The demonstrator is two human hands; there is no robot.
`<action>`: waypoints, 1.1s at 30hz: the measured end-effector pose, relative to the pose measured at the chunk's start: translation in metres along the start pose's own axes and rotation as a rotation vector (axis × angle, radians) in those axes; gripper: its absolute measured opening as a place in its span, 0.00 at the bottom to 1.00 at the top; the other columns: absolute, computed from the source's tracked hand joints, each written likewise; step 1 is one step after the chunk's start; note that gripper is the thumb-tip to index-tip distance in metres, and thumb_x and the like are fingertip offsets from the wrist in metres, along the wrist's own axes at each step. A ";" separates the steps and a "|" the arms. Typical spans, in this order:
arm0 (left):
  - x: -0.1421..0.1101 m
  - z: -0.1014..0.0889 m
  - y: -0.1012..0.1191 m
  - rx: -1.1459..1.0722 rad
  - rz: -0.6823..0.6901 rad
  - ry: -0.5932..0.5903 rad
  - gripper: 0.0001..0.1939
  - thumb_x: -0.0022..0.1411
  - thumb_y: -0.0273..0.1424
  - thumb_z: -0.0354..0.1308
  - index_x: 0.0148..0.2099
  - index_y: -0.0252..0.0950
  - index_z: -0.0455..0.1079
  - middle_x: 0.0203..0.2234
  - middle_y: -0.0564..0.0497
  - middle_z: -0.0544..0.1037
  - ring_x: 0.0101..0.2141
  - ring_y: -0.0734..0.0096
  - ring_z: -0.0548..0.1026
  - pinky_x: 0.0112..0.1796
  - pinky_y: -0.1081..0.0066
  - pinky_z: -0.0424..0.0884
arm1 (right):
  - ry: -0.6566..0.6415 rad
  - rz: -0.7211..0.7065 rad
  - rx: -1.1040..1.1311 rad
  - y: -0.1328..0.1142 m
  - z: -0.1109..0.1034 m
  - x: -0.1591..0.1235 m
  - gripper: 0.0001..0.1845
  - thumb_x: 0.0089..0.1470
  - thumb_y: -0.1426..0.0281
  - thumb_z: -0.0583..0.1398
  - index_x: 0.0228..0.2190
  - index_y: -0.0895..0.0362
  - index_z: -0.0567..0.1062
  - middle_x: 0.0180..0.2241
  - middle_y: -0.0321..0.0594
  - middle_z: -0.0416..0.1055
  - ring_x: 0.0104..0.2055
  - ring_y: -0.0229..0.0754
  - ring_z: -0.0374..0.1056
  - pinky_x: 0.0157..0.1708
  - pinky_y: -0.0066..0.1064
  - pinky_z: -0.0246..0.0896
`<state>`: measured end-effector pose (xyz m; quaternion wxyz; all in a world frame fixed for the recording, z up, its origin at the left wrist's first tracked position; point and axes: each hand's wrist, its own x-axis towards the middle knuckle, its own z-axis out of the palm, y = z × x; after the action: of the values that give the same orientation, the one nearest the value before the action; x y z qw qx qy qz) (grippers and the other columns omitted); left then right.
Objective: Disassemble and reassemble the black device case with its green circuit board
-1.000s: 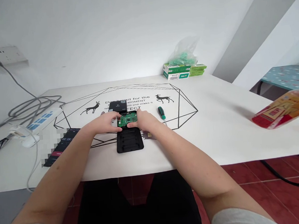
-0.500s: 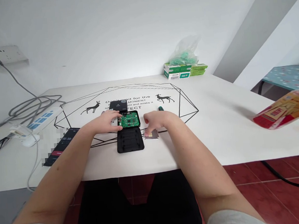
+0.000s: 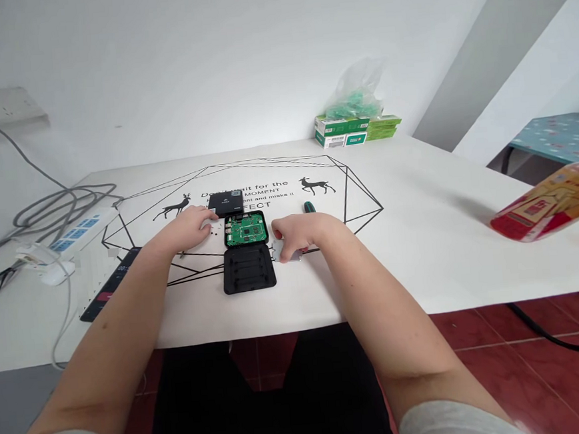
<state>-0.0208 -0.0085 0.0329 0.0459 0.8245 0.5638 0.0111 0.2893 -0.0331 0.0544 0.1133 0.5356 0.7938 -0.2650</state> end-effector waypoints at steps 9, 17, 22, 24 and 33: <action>0.001 0.002 0.003 -0.054 -0.063 -0.071 0.16 0.60 0.32 0.57 0.48 0.41 0.80 0.50 0.41 0.83 0.48 0.47 0.82 0.49 0.55 0.79 | 0.143 -0.216 0.054 -0.008 -0.004 -0.007 0.19 0.46 0.65 0.74 0.40 0.52 0.76 0.38 0.37 0.79 0.38 0.45 0.74 0.36 0.34 0.62; 0.003 0.008 0.007 -0.021 0.015 -0.075 0.12 0.64 0.33 0.54 0.43 0.41 0.79 0.47 0.42 0.83 0.46 0.50 0.81 0.47 0.57 0.77 | 0.141 -0.547 0.064 -0.045 0.025 0.005 0.16 0.50 0.61 0.72 0.39 0.54 0.79 0.34 0.35 0.78 0.33 0.41 0.70 0.34 0.33 0.59; 0.008 0.014 0.003 0.011 0.064 -0.038 0.11 0.67 0.30 0.52 0.39 0.40 0.77 0.44 0.43 0.82 0.42 0.55 0.80 0.43 0.61 0.74 | 0.128 -0.527 -0.006 -0.049 0.028 0.008 0.17 0.48 0.61 0.74 0.37 0.54 0.77 0.36 0.36 0.76 0.34 0.42 0.67 0.33 0.33 0.57; 0.010 0.016 0.001 0.007 0.063 -0.029 0.10 0.67 0.28 0.53 0.38 0.39 0.77 0.43 0.44 0.82 0.41 0.56 0.80 0.41 0.63 0.73 | 0.112 -0.511 -0.013 -0.048 0.028 0.009 0.20 0.47 0.60 0.75 0.36 0.54 0.75 0.37 0.37 0.75 0.34 0.42 0.66 0.32 0.33 0.57; 0.013 0.018 -0.003 -0.043 0.069 0.008 0.09 0.69 0.27 0.53 0.38 0.38 0.74 0.42 0.42 0.80 0.43 0.54 0.78 0.45 0.62 0.72 | 0.141 -0.558 -0.002 -0.042 0.027 0.015 0.23 0.49 0.53 0.75 0.37 0.54 0.77 0.41 0.42 0.77 0.38 0.46 0.70 0.36 0.35 0.62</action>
<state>-0.0172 0.0033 0.0144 0.0608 0.8422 0.5351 0.0282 0.2421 -0.0473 0.0377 -0.0188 0.3135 0.9166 -0.2473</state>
